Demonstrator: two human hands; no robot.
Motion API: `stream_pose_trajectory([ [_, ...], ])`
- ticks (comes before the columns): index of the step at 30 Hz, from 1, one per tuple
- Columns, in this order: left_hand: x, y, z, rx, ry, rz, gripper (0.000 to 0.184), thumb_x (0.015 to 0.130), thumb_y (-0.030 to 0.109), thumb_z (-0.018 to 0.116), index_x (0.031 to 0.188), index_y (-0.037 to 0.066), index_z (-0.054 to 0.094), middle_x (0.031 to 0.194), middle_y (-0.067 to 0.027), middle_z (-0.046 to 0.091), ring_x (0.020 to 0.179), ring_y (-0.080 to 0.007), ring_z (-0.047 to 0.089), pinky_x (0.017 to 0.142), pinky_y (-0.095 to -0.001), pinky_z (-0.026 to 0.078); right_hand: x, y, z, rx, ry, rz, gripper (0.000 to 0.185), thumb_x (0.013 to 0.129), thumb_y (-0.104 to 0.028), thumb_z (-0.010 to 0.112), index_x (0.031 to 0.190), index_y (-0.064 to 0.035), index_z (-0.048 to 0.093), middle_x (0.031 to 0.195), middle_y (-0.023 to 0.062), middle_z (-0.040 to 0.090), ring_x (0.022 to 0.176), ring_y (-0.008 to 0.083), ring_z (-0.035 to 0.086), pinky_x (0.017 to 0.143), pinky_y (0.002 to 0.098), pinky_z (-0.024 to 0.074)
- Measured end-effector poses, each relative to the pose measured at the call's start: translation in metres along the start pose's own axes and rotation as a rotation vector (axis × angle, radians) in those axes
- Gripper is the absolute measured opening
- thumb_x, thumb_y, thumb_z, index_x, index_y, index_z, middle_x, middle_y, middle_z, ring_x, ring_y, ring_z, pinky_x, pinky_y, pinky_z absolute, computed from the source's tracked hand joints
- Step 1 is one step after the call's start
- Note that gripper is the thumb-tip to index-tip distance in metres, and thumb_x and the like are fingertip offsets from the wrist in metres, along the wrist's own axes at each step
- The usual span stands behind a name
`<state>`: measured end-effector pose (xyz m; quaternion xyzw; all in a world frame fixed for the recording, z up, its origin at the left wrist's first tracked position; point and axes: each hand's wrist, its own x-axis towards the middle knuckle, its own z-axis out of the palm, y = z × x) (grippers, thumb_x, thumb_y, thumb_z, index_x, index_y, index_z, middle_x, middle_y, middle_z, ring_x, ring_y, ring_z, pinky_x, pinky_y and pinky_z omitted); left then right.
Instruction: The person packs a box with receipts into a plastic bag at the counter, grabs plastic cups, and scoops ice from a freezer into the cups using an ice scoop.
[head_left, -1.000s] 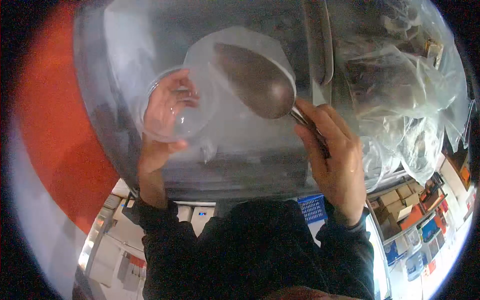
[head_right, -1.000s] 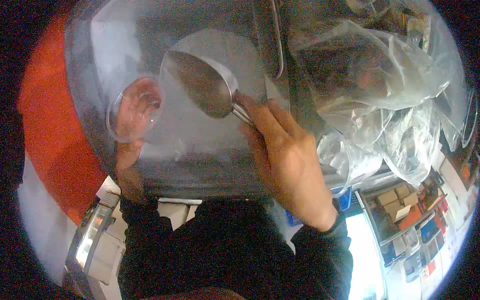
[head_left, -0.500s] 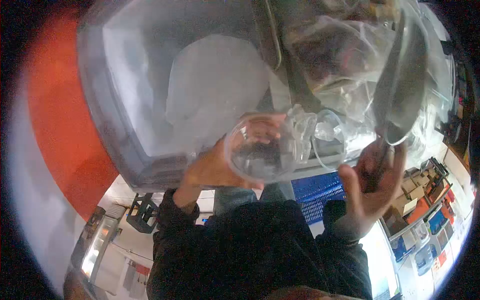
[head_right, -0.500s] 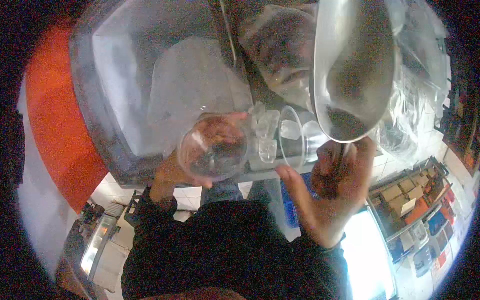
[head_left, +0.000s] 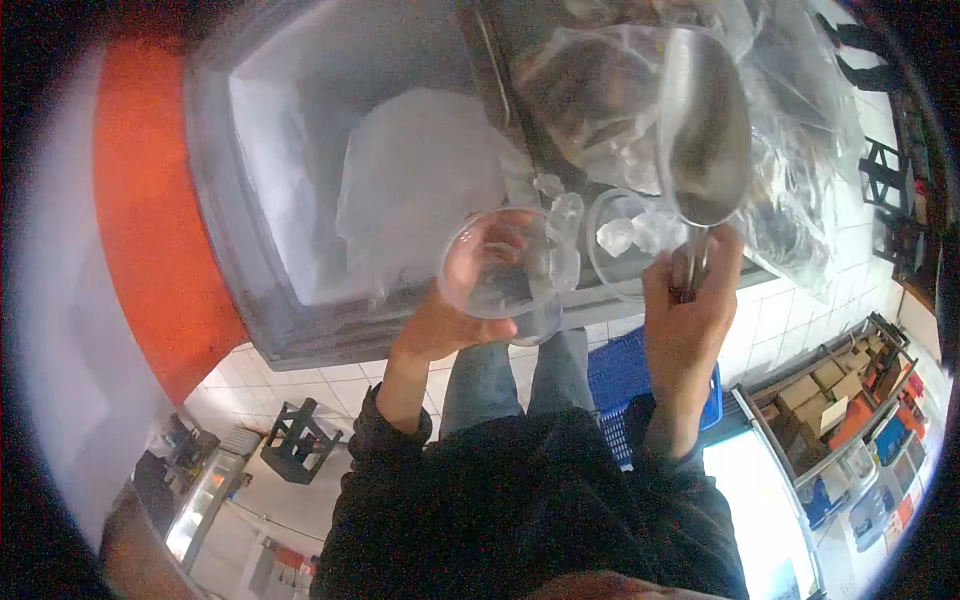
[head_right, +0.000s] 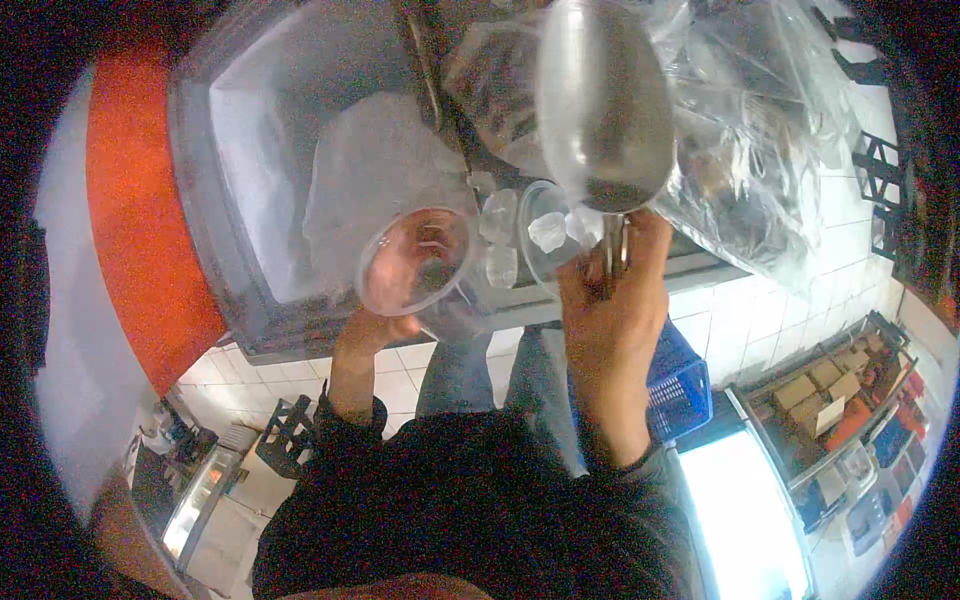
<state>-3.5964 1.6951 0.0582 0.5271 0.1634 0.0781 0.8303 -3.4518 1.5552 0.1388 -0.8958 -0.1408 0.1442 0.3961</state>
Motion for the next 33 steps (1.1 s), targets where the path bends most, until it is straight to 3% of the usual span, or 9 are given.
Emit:
stream_pose_trajectory([
  [2, -0.003, 0.000, 0.000, 0.013, 0.006, 0.125, 0.091, 0.056, 0.029, 0.083, 0.129, 0.003, 0.034, 0.129, -0.0091, 0.040, 0.109, -0.0197, 0.044, 0.094, -0.0358, 0.035, 0.006, 0.013, -0.012, -0.007, 0.041, -0.101, 0.039, 0.079, 0.004, 0.055, 0.115, -0.0034, 0.044, 0.066, -0.0013, 0.041, 0.056, 0.0049, 0.040, 0.050, 0.0181, 0.0361],
  [5, -0.003, 0.008, 0.012, 0.021, 0.000, 0.262, 0.091, 0.056, 0.030, 0.083, 0.129, 0.004, 0.035, 0.127, -0.0091, 0.041, 0.107, -0.0195, 0.044, 0.093, -0.0352, 0.035, 0.007, 0.017, -0.032, 0.395, 0.047, 0.090, 0.035, 0.083, -0.001, 0.053, 0.117, -0.0019, 0.043, 0.057, -0.0038, 0.039, 0.041, 0.0031, 0.036, 0.035, 0.0195, 0.0292],
  [10, 0.015, 0.025, 0.064, 0.386, 0.319, 0.193, 0.094, 0.057, 0.029, 0.084, 0.132, 0.005, 0.030, 0.126, -0.0136, 0.042, 0.117, -0.0254, 0.042, 0.098, -0.0375, 0.035, -0.002, 0.038, -0.078, 0.576, 0.076, 0.174, 0.044, 0.084, -0.006, 0.053, 0.125, 0.0002, 0.038, 0.064, -0.0035, 0.041, 0.043, 0.0009, 0.033, 0.034, 0.0164, 0.0255],
  [16, 0.057, -0.025, 0.130, 0.595, 0.197, 0.338, 0.093, 0.063, 0.019, 0.080, 0.135, 0.004, 0.024, 0.129, -0.0191, 0.039, 0.123, -0.0318, 0.037, 0.103, -0.0401, 0.030, -0.025, 0.042, -0.134, 0.606, 0.223, 0.146, 0.043, 0.078, 0.001, 0.051, 0.120, -0.0013, 0.041, 0.066, -0.0032, 0.043, 0.043, 0.0023, 0.038, 0.037, 0.0167, 0.0326],
  [21, 0.056, -0.020, 0.150, 0.662, 0.264, 0.368, 0.103, 0.061, 0.017, 0.080, 0.138, 0.005, 0.014, 0.135, -0.0211, 0.029, 0.127, -0.0373, 0.028, 0.106, -0.0444, 0.023, -0.036, 0.041, -0.148, 0.661, 0.143, 0.143, 0.042, 0.077, 0.001, 0.051, 0.119, -0.0016, 0.042, 0.067, -0.0033, 0.043, 0.043, 0.0019, 0.039, 0.038, 0.0156, 0.0324],
  [26, -0.008, 0.022, 0.136, 1.007, 0.167, 0.204, 0.114, 0.054, 0.020, 0.084, 0.140, 0.007, 0.009, 0.141, -0.0218, 0.014, 0.130, -0.0427, 0.015, 0.105, -0.0523, 0.021, -0.052, 0.028, -0.132, 0.769, -0.016, 0.157, 0.047, 0.077, 0.003, 0.055, 0.122, -0.0018, 0.040, 0.079, -0.0018, 0.044, 0.055, 0.0013, 0.040, 0.039, 0.0150, 0.0322],
  [27, -0.016, 0.032, 0.138, 1.015, 0.166, 0.205, 0.114, 0.054, 0.020, 0.084, 0.140, 0.007, 0.009, 0.141, -0.0218, 0.014, 0.130, -0.0427, 0.015, 0.105, -0.0523, 0.021, -0.055, 0.035, -0.127, 0.766, -0.118, 0.077, 0.049, 0.078, 0.003, 0.057, 0.124, -0.0014, 0.040, 0.087, 0.0004, 0.045, 0.061, 0.0024, 0.042, 0.045, 0.0144, 0.0350],
  [30, -0.034, 0.052, 0.136, 0.867, 0.055, 0.318, 0.111, 0.051, 0.023, 0.087, 0.137, 0.004, 0.019, 0.138, -0.0211, 0.025, 0.129, -0.0374, 0.025, 0.104, -0.0491, 0.024, -0.066, 0.007, -0.106, 0.754, -0.302, 0.181, 0.055, 0.078, 0.002, 0.057, 0.129, 0.0007, 0.033, 0.108, 0.0058, 0.048, 0.076, 0.0053, 0.045, 0.065, 0.0162, 0.0384],
  [33, -0.049, 0.045, 0.117, 0.673, 0.231, 0.426, 0.097, 0.050, 0.026, 0.088, 0.127, 0.001, 0.033, 0.125, -0.0156, 0.044, 0.117, -0.0278, 0.044, 0.100, -0.0395, 0.033, -0.073, 0.005, -0.079, 0.823, -0.466, 0.071, 0.047, 0.084, -0.004, 0.055, 0.126, 0.0006, 0.034, 0.110, 0.0079, 0.048, 0.083, 0.0088, 0.045, 0.071, 0.0214, 0.0400],
])
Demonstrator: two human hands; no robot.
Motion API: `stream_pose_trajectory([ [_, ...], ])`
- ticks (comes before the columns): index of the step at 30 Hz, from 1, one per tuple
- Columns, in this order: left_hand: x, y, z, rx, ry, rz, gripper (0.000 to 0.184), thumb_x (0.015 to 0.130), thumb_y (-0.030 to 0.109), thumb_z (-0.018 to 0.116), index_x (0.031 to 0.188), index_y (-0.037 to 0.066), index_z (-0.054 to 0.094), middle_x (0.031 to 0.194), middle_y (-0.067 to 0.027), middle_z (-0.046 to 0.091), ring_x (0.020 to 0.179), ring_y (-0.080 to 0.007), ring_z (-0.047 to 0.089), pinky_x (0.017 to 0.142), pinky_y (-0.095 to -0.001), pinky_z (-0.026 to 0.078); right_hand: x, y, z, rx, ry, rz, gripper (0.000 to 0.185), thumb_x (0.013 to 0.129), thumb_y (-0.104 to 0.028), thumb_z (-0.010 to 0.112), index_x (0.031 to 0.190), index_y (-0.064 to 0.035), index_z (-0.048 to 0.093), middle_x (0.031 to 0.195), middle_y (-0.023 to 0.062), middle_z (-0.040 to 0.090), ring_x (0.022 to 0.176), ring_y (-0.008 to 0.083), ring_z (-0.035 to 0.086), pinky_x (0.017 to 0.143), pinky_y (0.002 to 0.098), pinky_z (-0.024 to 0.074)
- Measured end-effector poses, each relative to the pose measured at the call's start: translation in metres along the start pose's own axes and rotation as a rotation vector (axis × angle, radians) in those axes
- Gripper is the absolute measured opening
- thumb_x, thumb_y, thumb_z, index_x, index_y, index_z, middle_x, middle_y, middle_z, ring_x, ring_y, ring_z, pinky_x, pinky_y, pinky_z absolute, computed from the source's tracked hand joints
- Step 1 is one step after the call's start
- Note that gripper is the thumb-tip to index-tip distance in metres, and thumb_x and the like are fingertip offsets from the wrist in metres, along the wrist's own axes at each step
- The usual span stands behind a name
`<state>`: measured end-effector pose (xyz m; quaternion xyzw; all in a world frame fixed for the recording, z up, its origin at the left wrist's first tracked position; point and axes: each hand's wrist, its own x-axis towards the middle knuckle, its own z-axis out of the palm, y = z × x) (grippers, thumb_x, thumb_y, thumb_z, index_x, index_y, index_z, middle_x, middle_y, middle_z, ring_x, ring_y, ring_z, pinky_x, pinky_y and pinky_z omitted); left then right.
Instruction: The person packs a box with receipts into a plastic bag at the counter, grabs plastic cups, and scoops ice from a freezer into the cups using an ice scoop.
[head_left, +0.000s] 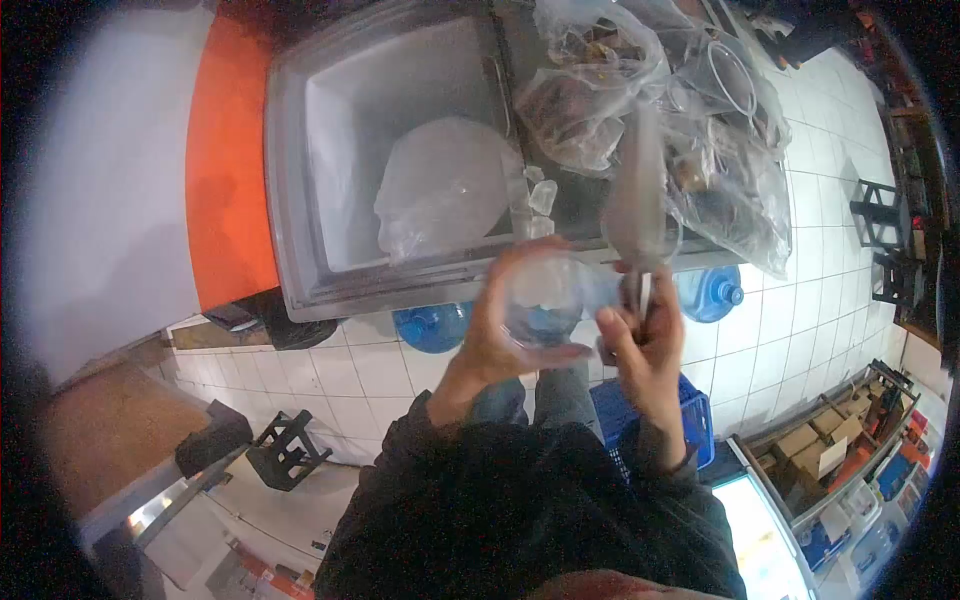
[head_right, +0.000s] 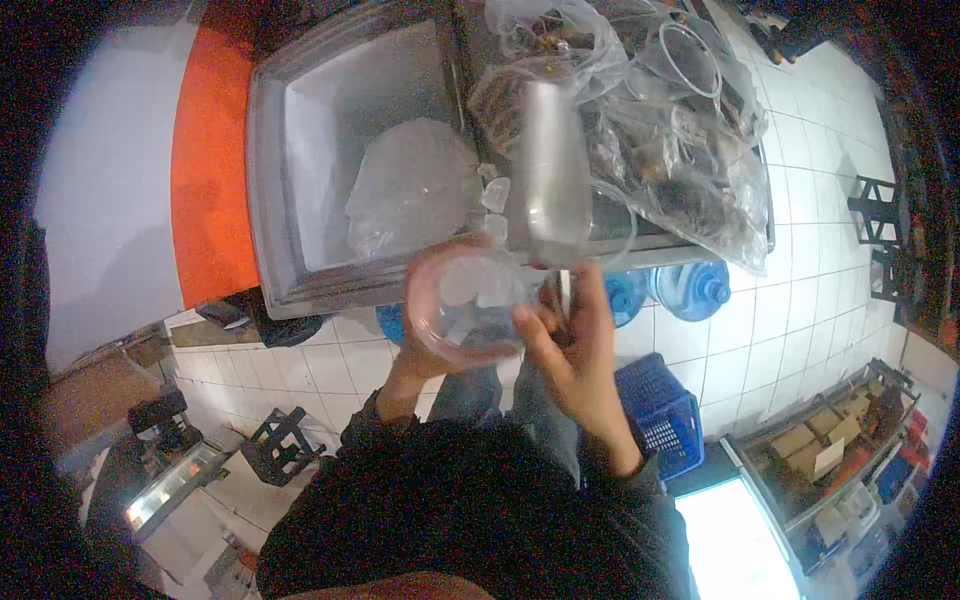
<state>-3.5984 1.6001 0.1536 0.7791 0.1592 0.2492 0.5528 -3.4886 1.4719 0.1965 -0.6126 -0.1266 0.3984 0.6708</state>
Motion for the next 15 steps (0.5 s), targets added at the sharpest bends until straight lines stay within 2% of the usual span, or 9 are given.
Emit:
stream_pose_trajectory([
  [2, -0.014, -0.025, -0.015, 0.005, 0.073, 0.017, 0.094, 0.051, 0.023, 0.087, 0.126, 0.002, 0.034, 0.124, -0.0150, 0.045, 0.116, -0.0273, 0.044, 0.098, -0.0390, 0.035, 0.002, -0.001, 0.009, -0.087, -0.108, 0.123, 0.032, 0.091, -0.011, 0.050, 0.119, 0.0010, 0.040, 0.100, 0.0086, 0.051, 0.082, 0.0115, 0.046, 0.073, 0.0253, 0.0409],
  [4, -0.018, -0.042, -0.030, 0.008, 0.150, 0.036, 0.091, 0.053, 0.021, 0.086, 0.126, 0.003, 0.035, 0.122, -0.0143, 0.046, 0.115, -0.0269, 0.044, 0.097, -0.0384, 0.037, -0.001, 0.017, 0.012, -0.345, -0.083, 0.168, 0.026, 0.093, -0.013, 0.045, 0.115, 0.0013, 0.044, 0.086, 0.0168, 0.055, 0.076, 0.0238, 0.057, 0.070, 0.0325, 0.0442],
  [5, -0.015, -0.048, -0.037, 0.020, 0.279, -0.022, 0.085, 0.053, 0.019, 0.085, 0.122, 0.002, 0.038, 0.118, -0.0134, 0.049, 0.112, -0.0260, 0.047, 0.095, -0.0373, 0.038, -0.005, 0.034, 0.012, -0.348, -0.080, 0.168, 0.026, 0.093, -0.013, 0.045, 0.115, 0.0013, 0.044, 0.086, 0.0168, 0.055, 0.076, 0.0238, 0.057, 0.070, 0.0325, 0.0442],
  [6, -0.012, -0.055, -0.044, 0.032, 0.408, -0.080, 0.079, 0.054, 0.018, 0.083, 0.119, 0.002, 0.041, 0.113, -0.0125, 0.052, 0.108, -0.0252, 0.049, 0.094, -0.0362, 0.040, -0.009, 0.055, 0.012, -0.496, -0.011, 0.036, 0.026, 0.092, -0.012, 0.045, 0.115, 0.0013, 0.044, 0.086, 0.0203, 0.055, 0.077, 0.0316, 0.058, 0.070, 0.0359, 0.0449],
  [7, -0.009, -0.068, -0.053, 0.029, 0.406, -0.080, 0.079, 0.054, 0.018, 0.083, 0.119, 0.002, 0.041, 0.113, -0.0125, 0.052, 0.108, -0.0252, 0.049, 0.094, -0.0362, 0.040, -0.014, 0.070, 0.012, -0.642, 0.058, -0.097, 0.025, 0.092, -0.010, 0.045, 0.114, 0.0013, 0.044, 0.087, 0.0239, 0.056, 0.079, 0.0393, 0.059, 0.070, 0.0393, 0.0455],
  [8, -0.005, -0.084, -0.062, 0.185, 0.341, -0.086, 0.077, 0.056, 0.014, 0.081, 0.120, 0.003, 0.040, 0.114, -0.0123, 0.052, 0.109, -0.0258, 0.049, 0.094, -0.0361, 0.040, -0.019, 0.077, 0.014, -0.672, 0.093, -0.064, 0.027, 0.090, -0.008, 0.046, 0.115, 0.0014, 0.043, 0.095, 0.0272, 0.055, 0.087, 0.0481, 0.053, 0.073, 0.0441, 0.0448],
  [10, -0.002, -0.101, -0.068, 0.338, 0.274, -0.086, 0.075, 0.058, 0.009, 0.079, 0.121, 0.004, 0.039, 0.115, -0.0121, 0.052, 0.109, -0.0264, 0.050, 0.094, -0.0361, 0.040, -0.026, 0.100, 0.020, -0.762, 0.170, -0.128, 0.030, 0.089, -0.007, 0.047, 0.118, 0.0007, 0.041, 0.099, 0.0274, 0.052, 0.088, 0.0474, 0.053, 0.072, 0.0449, 0.0446],
  [12, 0.000, -0.111, -0.069, 0.424, 0.060, -0.284, 0.075, 0.060, 0.007, 0.077, 0.124, 0.006, 0.037, 0.119, -0.0131, 0.051, 0.111, -0.0296, 0.049, 0.094, -0.0370, 0.040, -0.026, 0.111, 0.024, -0.853, 0.248, -0.197, 0.034, 0.089, -0.007, 0.047, 0.120, 0.0000, 0.038, 0.103, 0.0275, 0.050, 0.090, 0.0467, 0.052, 0.072, 0.0458, 0.0444],
  [15, 0.000, -0.124, -0.065, 0.638, -0.015, -0.252, 0.082, 0.054, 0.009, 0.080, 0.124, 0.008, 0.037, 0.118, -0.0136, 0.051, 0.109, -0.0326, 0.048, 0.090, -0.0402, 0.040, -0.024, 0.113, 0.031, -0.915, 0.297, -0.173, 0.039, 0.087, -0.005, 0.046, 0.124, -0.0010, 0.034, 0.110, 0.0272, 0.044, 0.091, 0.0468, 0.051, 0.070, 0.0490, 0.0430],
])
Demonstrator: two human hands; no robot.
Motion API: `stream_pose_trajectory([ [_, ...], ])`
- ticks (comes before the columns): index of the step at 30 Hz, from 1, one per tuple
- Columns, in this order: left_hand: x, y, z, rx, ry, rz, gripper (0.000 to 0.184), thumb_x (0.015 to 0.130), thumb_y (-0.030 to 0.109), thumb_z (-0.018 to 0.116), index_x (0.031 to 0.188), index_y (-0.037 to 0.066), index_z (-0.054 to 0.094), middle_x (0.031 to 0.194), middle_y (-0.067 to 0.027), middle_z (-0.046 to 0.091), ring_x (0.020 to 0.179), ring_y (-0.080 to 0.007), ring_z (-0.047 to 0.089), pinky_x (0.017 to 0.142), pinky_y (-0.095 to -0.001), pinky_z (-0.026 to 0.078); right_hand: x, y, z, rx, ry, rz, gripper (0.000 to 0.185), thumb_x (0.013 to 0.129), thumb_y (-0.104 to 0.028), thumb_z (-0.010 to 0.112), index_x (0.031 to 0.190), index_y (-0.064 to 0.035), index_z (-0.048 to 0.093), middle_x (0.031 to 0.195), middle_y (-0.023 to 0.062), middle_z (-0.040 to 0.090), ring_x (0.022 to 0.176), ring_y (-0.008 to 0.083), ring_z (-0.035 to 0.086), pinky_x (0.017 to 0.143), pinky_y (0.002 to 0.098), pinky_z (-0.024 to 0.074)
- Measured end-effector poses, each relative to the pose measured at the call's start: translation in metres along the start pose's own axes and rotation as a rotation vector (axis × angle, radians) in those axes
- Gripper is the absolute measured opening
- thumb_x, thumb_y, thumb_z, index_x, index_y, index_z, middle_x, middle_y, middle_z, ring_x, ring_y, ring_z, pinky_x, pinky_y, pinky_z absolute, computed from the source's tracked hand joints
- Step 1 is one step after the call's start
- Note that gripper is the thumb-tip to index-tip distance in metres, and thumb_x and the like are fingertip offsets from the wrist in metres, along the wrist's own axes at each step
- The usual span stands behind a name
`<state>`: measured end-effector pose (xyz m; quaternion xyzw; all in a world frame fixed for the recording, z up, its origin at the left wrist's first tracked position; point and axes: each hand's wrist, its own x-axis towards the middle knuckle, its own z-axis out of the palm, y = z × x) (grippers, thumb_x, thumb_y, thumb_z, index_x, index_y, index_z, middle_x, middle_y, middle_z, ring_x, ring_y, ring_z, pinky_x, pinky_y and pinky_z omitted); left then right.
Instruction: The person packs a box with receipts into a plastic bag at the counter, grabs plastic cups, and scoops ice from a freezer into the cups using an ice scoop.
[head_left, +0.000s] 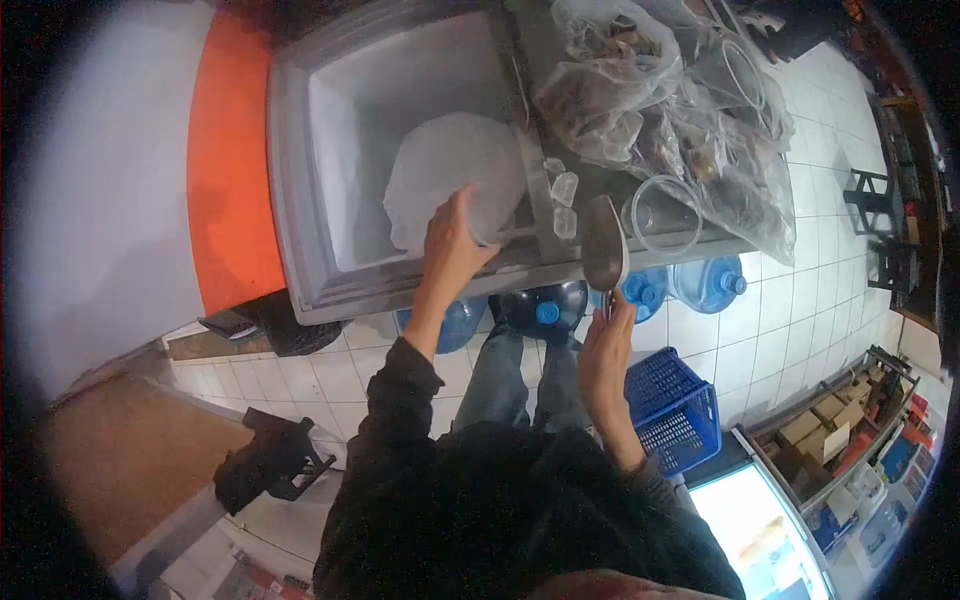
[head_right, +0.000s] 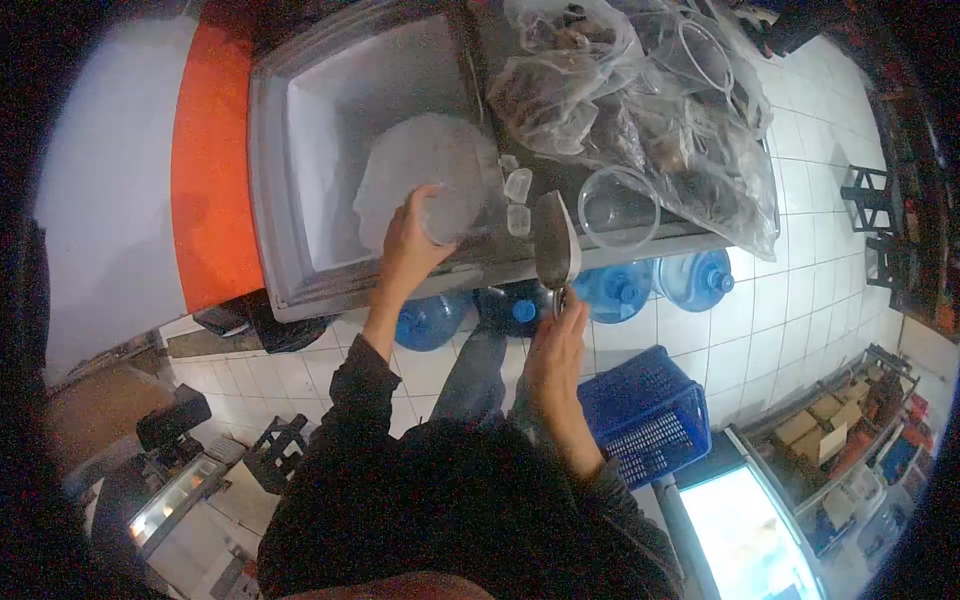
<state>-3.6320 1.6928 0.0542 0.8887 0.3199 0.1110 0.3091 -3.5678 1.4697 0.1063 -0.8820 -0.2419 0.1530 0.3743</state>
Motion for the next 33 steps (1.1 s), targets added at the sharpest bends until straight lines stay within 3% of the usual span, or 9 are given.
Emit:
stream_pose_trajectory([
  [2, 0.002, -0.003, 0.008, -0.014, 0.011, 0.014, 0.082, 0.054, 0.010, 0.080, 0.124, 0.009, 0.038, 0.118, -0.0132, 0.051, 0.109, -0.0326, 0.048, 0.090, -0.0402, 0.041, 0.004, -0.007, 0.001, -0.077, -0.048, 0.121, 0.040, 0.087, -0.004, 0.044, 0.125, -0.0008, 0.032, 0.109, 0.0256, 0.042, 0.088, 0.0462, 0.051, 0.068, 0.0507, 0.0428],
  [8, 0.013, 0.014, 0.031, -0.174, -0.025, 0.031, 0.081, 0.055, 0.011, 0.080, 0.124, 0.009, 0.037, 0.119, -0.0138, 0.051, 0.111, -0.0337, 0.048, 0.090, -0.0401, 0.041, -0.001, -0.019, 0.029, 0.059, -0.132, 0.013, 0.038, 0.088, -0.005, 0.043, 0.125, -0.0019, 0.033, 0.106, 0.0244, 0.042, 0.091, 0.0464, 0.049, 0.067, 0.0507, 0.0445],
  [12, 0.015, 0.014, 0.030, -0.243, -0.004, 0.014, 0.084, 0.057, 0.015, 0.081, 0.126, 0.008, 0.034, 0.122, -0.0161, 0.049, 0.114, -0.0348, 0.046, 0.095, -0.0402, 0.038, 0.006, -0.019, 0.025, -0.001, 0.021, 0.025, 0.035, 0.086, 0.001, 0.046, 0.119, 0.0047, 0.037, 0.105, 0.0257, 0.045, 0.094, 0.0443, 0.049, 0.077, 0.0445, 0.0423],
  [16, 0.016, 0.012, 0.033, -0.244, 0.022, -0.008, 0.084, 0.057, 0.014, 0.081, 0.126, 0.008, 0.034, 0.119, -0.0157, 0.050, 0.114, -0.0349, 0.046, 0.095, -0.0395, 0.039, 0.040, -0.022, 0.016, -0.007, 0.088, 0.090, 0.034, 0.086, -0.001, 0.046, 0.120, 0.0010, 0.038, 0.108, 0.0243, 0.046, 0.092, 0.0434, 0.051, 0.074, 0.0462, 0.0435],
  [17, 0.016, 0.013, 0.034, -0.216, 0.032, -0.022, 0.084, 0.057, 0.012, 0.081, 0.126, 0.009, 0.034, 0.120, -0.0156, 0.050, 0.113, -0.0348, 0.047, 0.094, -0.0395, 0.039, 0.049, -0.016, 0.021, -0.120, 0.093, 0.028, 0.039, 0.086, -0.002, 0.046, 0.124, -0.0020, 0.035, 0.111, 0.0250, 0.043, 0.082, 0.0452, 0.055, 0.061, 0.0489, 0.0470],
  [21, 0.022, 0.015, 0.038, -0.126, 0.137, -0.035, 0.081, 0.057, 0.015, 0.081, 0.124, 0.008, 0.035, 0.120, -0.0131, 0.051, 0.107, -0.0337, 0.050, 0.084, -0.0411, 0.042, 0.079, -0.009, 0.032, -0.214, 0.155, -0.119, 0.042, 0.085, 0.001, 0.045, 0.125, -0.0028, 0.035, 0.111, 0.0243, 0.044, 0.080, 0.0438, 0.056, 0.059, 0.0483, 0.0480],
  [26, 0.029, 0.014, 0.043, -0.127, 0.111, -0.014, 0.079, 0.058, 0.017, 0.080, 0.123, 0.006, 0.036, 0.120, -0.0132, 0.050, 0.109, -0.0338, 0.048, 0.087, -0.0410, 0.041, 0.083, -0.002, 0.034, -0.227, 0.090, -0.215, 0.048, 0.082, 0.003, 0.045, 0.128, -0.0043, 0.033, 0.109, 0.0220, 0.045, 0.077, 0.0414, 0.057, 0.056, 0.0433, 0.0495],
  [29, 0.030, 0.009, 0.052, -0.177, 0.157, 0.025, 0.081, 0.057, 0.018, 0.079, 0.124, 0.007, 0.036, 0.121, -0.0135, 0.049, 0.110, -0.0341, 0.048, 0.090, -0.0407, 0.040, 0.073, -0.009, 0.027, -0.155, -0.064, -0.165, 0.046, 0.083, 0.002, 0.044, 0.127, -0.0053, 0.035, 0.107, 0.0203, 0.045, 0.077, 0.0412, 0.056, 0.057, 0.0443, 0.0494],
  [33, 0.028, 0.007, 0.049, -0.254, 0.179, 0.026, 0.081, 0.055, 0.016, 0.078, 0.125, 0.008, 0.038, 0.122, -0.0129, 0.048, 0.112, -0.0333, 0.046, 0.094, -0.0404, 0.038, 0.062, -0.015, 0.028, -0.050, -0.045, -0.217, 0.043, 0.085, -0.001, 0.045, 0.126, -0.0069, 0.037, 0.106, 0.0193, 0.046, 0.077, 0.0414, 0.056, 0.058, 0.0459, 0.0489],
])
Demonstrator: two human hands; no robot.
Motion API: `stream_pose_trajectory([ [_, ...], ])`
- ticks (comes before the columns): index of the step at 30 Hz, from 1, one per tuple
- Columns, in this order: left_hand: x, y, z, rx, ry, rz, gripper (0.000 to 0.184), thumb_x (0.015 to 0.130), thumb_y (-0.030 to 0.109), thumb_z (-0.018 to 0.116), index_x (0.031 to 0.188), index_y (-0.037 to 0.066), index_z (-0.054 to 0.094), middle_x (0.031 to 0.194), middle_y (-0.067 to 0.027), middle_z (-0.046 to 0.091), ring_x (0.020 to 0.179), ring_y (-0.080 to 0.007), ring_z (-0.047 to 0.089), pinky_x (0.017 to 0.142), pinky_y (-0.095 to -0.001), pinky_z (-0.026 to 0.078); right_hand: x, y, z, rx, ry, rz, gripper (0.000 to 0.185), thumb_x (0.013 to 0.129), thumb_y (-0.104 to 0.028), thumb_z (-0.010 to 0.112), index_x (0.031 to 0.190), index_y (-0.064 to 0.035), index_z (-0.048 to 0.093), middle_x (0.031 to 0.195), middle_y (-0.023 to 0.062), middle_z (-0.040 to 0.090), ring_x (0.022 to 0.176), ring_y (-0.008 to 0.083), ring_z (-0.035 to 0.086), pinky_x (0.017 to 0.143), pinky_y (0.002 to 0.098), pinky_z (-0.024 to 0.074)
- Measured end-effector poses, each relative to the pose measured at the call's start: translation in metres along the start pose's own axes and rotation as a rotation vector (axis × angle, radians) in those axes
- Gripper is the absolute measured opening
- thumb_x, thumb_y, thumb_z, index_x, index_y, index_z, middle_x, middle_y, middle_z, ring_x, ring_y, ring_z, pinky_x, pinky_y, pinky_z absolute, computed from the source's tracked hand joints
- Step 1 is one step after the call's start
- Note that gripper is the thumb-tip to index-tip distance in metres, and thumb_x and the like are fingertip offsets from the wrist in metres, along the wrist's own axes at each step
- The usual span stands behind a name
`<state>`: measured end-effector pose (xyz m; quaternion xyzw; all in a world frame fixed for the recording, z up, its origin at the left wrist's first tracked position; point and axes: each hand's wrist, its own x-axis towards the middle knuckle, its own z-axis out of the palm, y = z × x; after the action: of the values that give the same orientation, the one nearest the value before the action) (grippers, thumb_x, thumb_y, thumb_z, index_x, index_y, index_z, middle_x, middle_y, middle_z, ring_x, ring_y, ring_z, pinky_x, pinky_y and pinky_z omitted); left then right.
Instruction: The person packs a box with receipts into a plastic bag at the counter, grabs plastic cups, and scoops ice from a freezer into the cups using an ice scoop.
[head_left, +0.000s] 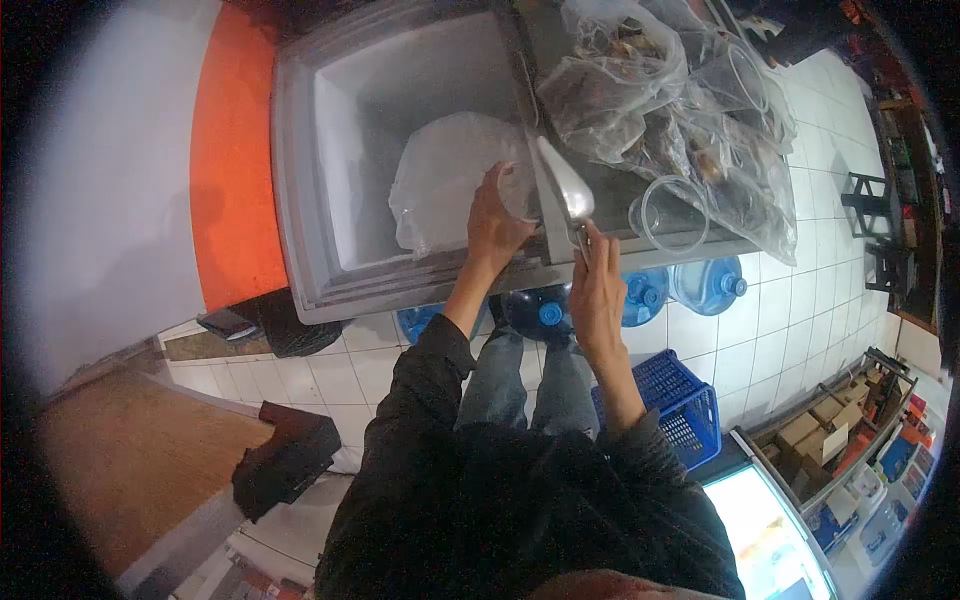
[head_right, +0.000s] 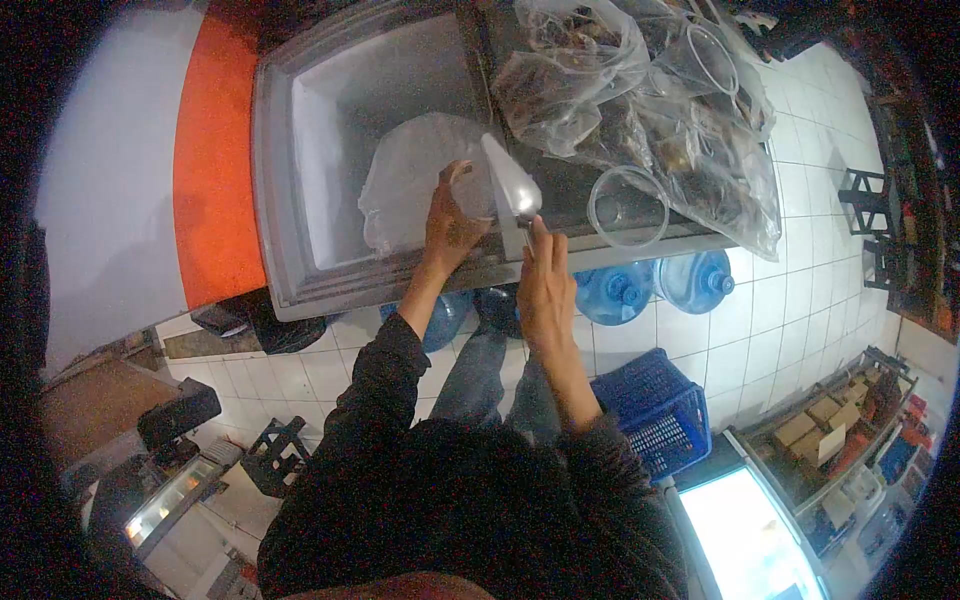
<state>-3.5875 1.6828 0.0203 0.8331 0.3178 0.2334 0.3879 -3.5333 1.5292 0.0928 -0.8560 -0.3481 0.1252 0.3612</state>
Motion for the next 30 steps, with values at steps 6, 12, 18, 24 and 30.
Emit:
stream_pose_trajectory([
  [6, 0.001, -0.001, -0.007, -0.195, 0.024, -0.031, 0.079, 0.055, 0.014, 0.077, 0.124, 0.008, 0.039, 0.122, -0.0130, 0.048, 0.113, -0.0319, 0.046, 0.095, -0.0402, 0.037, 0.020, -0.002, -0.011, -0.048, 0.102, 0.008, 0.045, 0.083, -0.002, 0.052, 0.125, -0.0081, 0.039, 0.104, 0.0179, 0.048, 0.083, 0.0404, 0.055, 0.062, 0.0452, 0.0475],
  [12, -0.001, -0.001, -0.027, -0.088, 0.212, -0.104, 0.082, 0.061, 0.020, 0.080, 0.127, 0.006, 0.034, 0.122, -0.0141, 0.047, 0.115, -0.0290, 0.045, 0.096, -0.0385, 0.037, 0.015, -0.012, -0.023, 0.111, 0.128, -0.032, 0.040, 0.082, 0.002, 0.052, 0.121, -0.0044, 0.043, 0.101, 0.0190, 0.051, 0.086, 0.0398, 0.056, 0.066, 0.0425, 0.0481],
  [18, -0.004, 0.046, -0.087, -0.336, 0.079, 0.178, 0.092, 0.057, 0.024, 0.084, 0.129, 0.006, 0.030, 0.121, -0.0117, 0.047, 0.114, -0.0237, 0.045, 0.097, -0.0384, 0.036, -0.090, 0.022, -0.017, 0.271, 0.187, 0.082, 0.030, 0.090, 0.001, 0.044, 0.120, 0.0023, 0.038, 0.095, 0.0124, 0.050, 0.078, 0.0165, 0.051, 0.067, 0.0278, 0.0422],
  [24, -0.005, 0.101, -0.082, -0.607, -0.101, 0.285, 0.095, 0.055, 0.021, 0.085, 0.129, 0.006, 0.029, 0.123, -0.0127, 0.046, 0.113, -0.0237, 0.046, 0.099, -0.0380, 0.035, -0.156, 0.023, -0.038, 0.356, 0.533, 0.194, 0.025, 0.091, -0.001, 0.044, 0.115, 0.0024, 0.039, 0.093, 0.0051, 0.048, 0.078, 0.0087, 0.046, 0.067, 0.0207, 0.0382],
  [30, -0.019, 0.077, -0.091, -0.579, 0.216, 0.162, 0.084, 0.064, 0.012, 0.079, 0.130, 0.006, 0.027, 0.124, -0.0129, 0.045, 0.116, -0.0245, 0.044, 0.099, -0.0389, 0.035, -0.146, 0.024, -0.072, 0.347, 0.363, 0.317, 0.024, 0.088, -0.001, 0.050, 0.112, 0.0001, 0.047, 0.096, 0.0143, 0.056, 0.085, 0.0211, 0.059, 0.075, 0.0280, 0.0450],
])
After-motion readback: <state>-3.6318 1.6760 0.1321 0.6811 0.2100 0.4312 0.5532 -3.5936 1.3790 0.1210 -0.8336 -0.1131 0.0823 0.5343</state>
